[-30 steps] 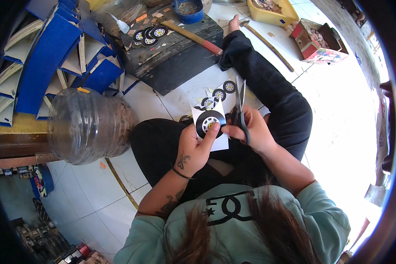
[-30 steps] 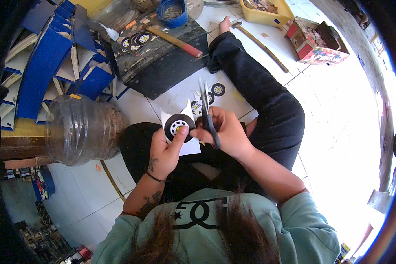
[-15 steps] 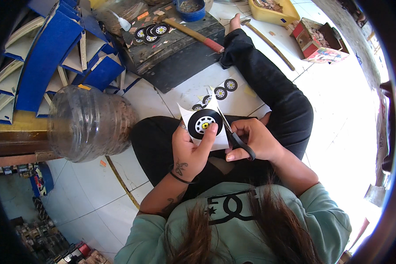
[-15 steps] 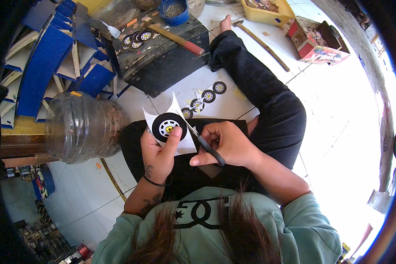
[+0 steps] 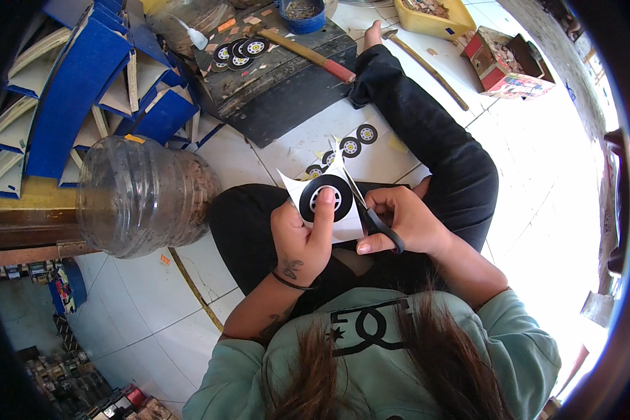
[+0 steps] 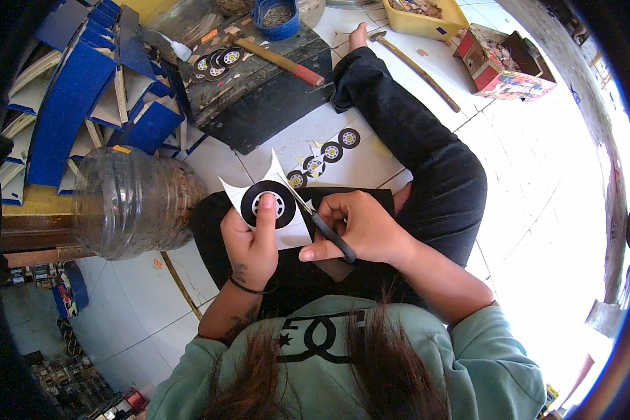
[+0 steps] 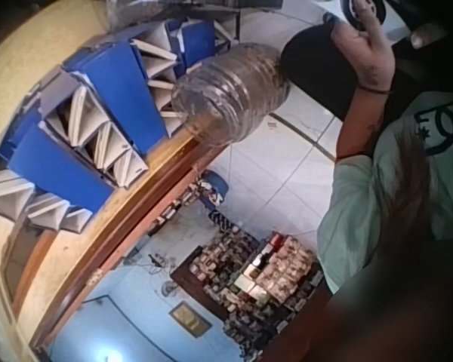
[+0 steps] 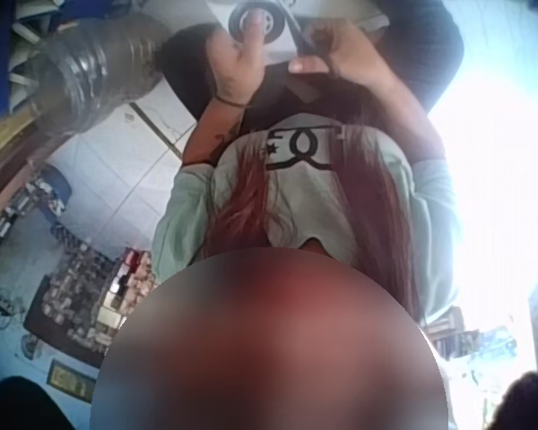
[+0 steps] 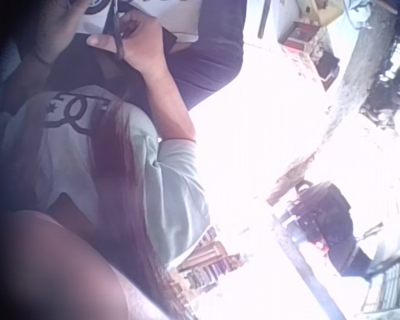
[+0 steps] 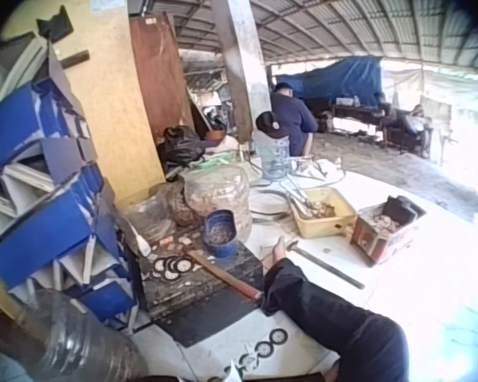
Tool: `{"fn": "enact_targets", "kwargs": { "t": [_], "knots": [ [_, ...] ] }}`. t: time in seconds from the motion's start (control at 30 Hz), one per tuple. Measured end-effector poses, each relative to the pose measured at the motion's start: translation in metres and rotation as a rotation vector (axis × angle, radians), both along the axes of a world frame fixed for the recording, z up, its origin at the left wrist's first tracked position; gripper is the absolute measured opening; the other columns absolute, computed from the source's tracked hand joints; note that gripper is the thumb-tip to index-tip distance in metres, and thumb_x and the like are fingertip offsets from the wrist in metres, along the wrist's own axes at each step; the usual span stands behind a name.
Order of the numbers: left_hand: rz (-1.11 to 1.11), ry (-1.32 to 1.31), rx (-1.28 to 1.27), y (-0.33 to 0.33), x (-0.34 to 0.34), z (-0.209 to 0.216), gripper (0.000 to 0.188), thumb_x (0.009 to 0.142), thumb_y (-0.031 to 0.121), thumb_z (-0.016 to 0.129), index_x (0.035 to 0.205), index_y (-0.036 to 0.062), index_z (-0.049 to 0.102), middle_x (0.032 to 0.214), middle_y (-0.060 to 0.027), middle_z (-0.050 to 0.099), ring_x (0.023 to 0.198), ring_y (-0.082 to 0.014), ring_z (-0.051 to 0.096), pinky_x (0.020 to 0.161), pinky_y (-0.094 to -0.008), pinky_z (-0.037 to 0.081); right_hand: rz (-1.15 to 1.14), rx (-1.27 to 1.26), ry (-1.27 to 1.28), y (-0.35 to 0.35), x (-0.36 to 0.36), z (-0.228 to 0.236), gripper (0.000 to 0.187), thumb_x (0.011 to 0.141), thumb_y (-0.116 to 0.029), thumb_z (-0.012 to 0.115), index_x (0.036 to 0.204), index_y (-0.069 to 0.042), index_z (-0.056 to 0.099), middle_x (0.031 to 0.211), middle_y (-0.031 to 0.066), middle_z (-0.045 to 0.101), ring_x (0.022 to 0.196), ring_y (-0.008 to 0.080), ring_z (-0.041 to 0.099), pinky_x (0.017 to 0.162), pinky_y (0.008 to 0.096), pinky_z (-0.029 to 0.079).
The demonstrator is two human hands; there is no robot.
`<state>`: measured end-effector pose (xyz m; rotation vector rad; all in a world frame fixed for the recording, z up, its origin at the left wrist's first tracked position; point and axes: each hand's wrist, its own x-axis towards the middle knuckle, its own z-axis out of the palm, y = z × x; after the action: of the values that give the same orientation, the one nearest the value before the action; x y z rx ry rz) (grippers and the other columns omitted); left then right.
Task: The person sits on the floor and uses scissors to cut circular wheel-shaped stickers from a printed sheet. They hold the sheet in their left hand and cut around each design with their right hand, placing the cut stickers on the floor.
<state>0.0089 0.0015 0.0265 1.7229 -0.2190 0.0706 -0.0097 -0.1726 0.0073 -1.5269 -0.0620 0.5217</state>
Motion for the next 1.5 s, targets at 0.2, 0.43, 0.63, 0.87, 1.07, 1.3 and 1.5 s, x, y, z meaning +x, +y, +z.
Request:
{"fn": "enact_targets", "kwargs": {
  "t": [0.2, 0.43, 0.63, 0.87, 1.07, 1.3, 1.5],
  "knots": [
    [0.046, -0.163, 0.128, 0.000, 0.000, -0.003, 0.015, 0.085, 0.011, 0.057, 0.083, -0.0040, 0.060, 0.066, -0.0121, 0.062, 0.058, -0.0164, 0.062, 0.054, -0.0269, 0.046, -0.018, 0.001, -0.022, 0.002, 0.000, -0.001, 0.046, 0.056, -0.037, 0.084, 0.066, -0.003, 0.055, 0.056, -0.0004, 0.053, 0.051, 0.0056, 0.047, 0.048, 0.0186, 0.034],
    [0.056, -0.168, 0.169, -0.001, -0.001, -0.002, 0.018, 0.087, 0.014, 0.056, 0.082, -0.0036, 0.059, 0.068, -0.0094, 0.062, 0.062, -0.0136, 0.060, 0.057, -0.0257, 0.045, -0.020, -0.014, -0.032, 0.002, 0.001, 0.005, 0.044, 0.056, -0.034, 0.085, 0.065, -0.003, 0.054, 0.057, -0.0005, 0.053, 0.051, 0.0053, 0.047, 0.048, 0.0181, 0.034],
    [0.073, -0.139, 0.162, -0.002, -0.002, 0.000, 0.020, 0.088, 0.015, 0.054, 0.083, -0.0036, 0.059, 0.071, -0.0084, 0.063, 0.064, -0.0122, 0.060, 0.059, -0.0254, 0.045, -0.022, -0.045, -0.048, 0.003, 0.001, 0.008, 0.044, 0.056, -0.033, 0.085, 0.066, -0.003, 0.054, 0.056, -0.0006, 0.053, 0.050, 0.0049, 0.047, 0.047, 0.0171, 0.033],
    [0.065, -0.127, 0.160, -0.001, -0.003, 0.000, 0.021, 0.088, 0.016, 0.055, 0.084, -0.0038, 0.059, 0.071, -0.0084, 0.063, 0.065, -0.0125, 0.060, 0.059, -0.0254, 0.045, -0.031, -0.045, -0.063, 0.004, 0.001, 0.010, 0.045, 0.057, -0.033, 0.085, 0.066, -0.003, 0.054, 0.056, -0.0009, 0.052, 0.049, 0.0047, 0.047, 0.046, 0.0176, 0.034],
    [0.068, -0.180, 0.168, -0.001, -0.003, 0.000, 0.016, 0.085, 0.010, 0.057, 0.082, -0.0049, 0.059, 0.065, -0.0121, 0.062, 0.058, -0.0163, 0.062, 0.054, -0.0264, 0.045, -0.027, -0.054, -0.057, 0.004, 0.000, 0.008, 0.045, 0.056, -0.033, 0.085, 0.067, -0.002, 0.054, 0.056, -0.0007, 0.053, 0.050, 0.0043, 0.048, 0.047, 0.0173, 0.035],
    [0.050, -0.156, 0.113, -0.002, -0.004, 0.000, 0.017, 0.086, 0.011, 0.056, 0.082, -0.0049, 0.059, 0.066, -0.0119, 0.062, 0.059, -0.0151, 0.062, 0.054, -0.0262, 0.045, -0.104, 0.028, -0.053, 0.010, -0.005, 0.003, 0.046, 0.057, -0.033, 0.085, 0.065, -0.002, 0.053, 0.056, -0.0005, 0.053, 0.050, 0.0038, 0.048, 0.046, 0.0174, 0.036],
    [0.006, -0.096, 0.136, 0.002, -0.004, 0.006, 0.016, 0.085, 0.011, 0.057, 0.082, -0.0047, 0.059, 0.066, -0.0121, 0.062, 0.058, -0.0171, 0.062, 0.054, -0.0270, 0.045, -0.052, -0.010, -0.054, 0.004, -0.001, 0.006, 0.046, 0.056, -0.033, 0.086, 0.063, -0.003, 0.052, 0.054, -0.0010, 0.052, 0.049, 0.0040, 0.047, 0.045, 0.0173, 0.035]
  ]
}}
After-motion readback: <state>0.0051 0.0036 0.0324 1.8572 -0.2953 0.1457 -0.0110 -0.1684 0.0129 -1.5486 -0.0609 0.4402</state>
